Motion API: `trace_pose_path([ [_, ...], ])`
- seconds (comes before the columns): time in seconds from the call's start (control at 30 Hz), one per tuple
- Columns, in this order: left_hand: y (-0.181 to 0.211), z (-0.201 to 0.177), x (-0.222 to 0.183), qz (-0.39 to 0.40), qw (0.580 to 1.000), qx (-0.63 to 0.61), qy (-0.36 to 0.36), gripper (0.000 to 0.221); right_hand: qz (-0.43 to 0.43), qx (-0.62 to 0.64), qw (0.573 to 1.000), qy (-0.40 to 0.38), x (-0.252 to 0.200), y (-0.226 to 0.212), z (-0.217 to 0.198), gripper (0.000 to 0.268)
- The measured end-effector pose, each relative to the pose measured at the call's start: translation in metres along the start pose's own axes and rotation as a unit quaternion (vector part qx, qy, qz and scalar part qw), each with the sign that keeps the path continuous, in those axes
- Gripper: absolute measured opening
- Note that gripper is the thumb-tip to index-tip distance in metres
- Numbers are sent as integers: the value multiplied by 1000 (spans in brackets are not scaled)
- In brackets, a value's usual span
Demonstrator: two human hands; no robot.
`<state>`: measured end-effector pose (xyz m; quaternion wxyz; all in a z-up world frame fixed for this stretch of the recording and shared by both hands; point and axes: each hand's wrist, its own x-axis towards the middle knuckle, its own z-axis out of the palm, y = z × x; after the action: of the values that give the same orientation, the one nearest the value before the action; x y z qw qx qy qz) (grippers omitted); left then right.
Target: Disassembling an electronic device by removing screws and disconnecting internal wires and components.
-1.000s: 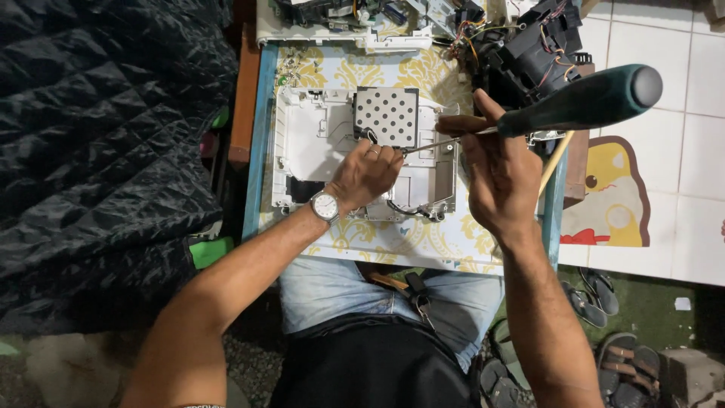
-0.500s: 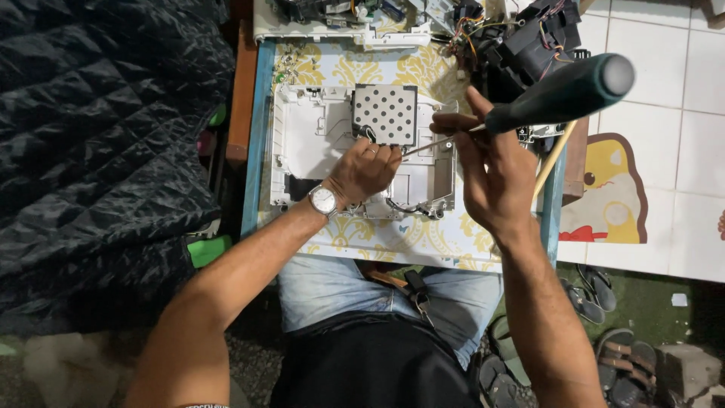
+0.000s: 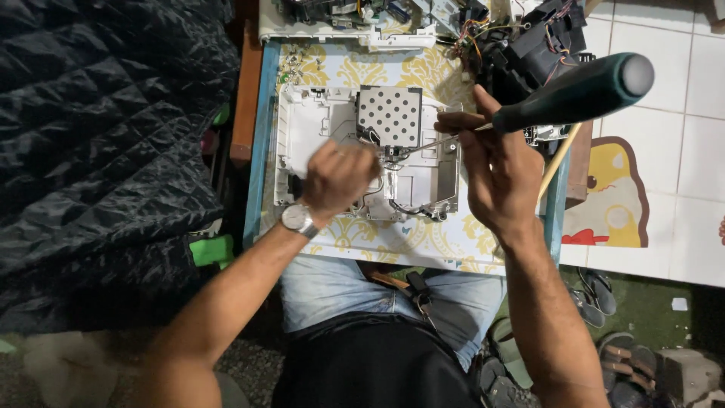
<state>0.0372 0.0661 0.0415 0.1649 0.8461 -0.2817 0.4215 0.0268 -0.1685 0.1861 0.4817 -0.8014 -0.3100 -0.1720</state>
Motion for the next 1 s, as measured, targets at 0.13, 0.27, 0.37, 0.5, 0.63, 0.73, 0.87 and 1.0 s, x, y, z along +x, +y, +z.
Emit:
trace_pose_path([
  [0.13,-28,-30,5,-90,994,55,7,15,-15,15,1000,-2,3,0,1,42],
  [0.27,-54,-36,-11,-157,983,95,3,11,8,44,999,0,3,-4,6,40],
  [0.37,-69,-41,-12,-178,978,112,-4,13,6,33,999,-4,4,-5,6,41],
  [0.5,-85,-43,-8,-206,972,116,8,15,25,51,998,-13,5,-8,5,42],
  [0.63,-95,-40,-5,-223,967,125,5,15,21,55,998,-15,7,-6,7,42],
  [0.73,-96,-39,-3,-233,965,116,2,15,18,49,999,-14,9,-8,7,41],
  [0.87,-96,-30,-16,-267,955,125,-23,14,24,53,998,-12,8,-9,8,42],
  [1.0,-94,-34,-16,-256,960,112,-23,13,1,27,999,-17,8,-7,7,44],
])
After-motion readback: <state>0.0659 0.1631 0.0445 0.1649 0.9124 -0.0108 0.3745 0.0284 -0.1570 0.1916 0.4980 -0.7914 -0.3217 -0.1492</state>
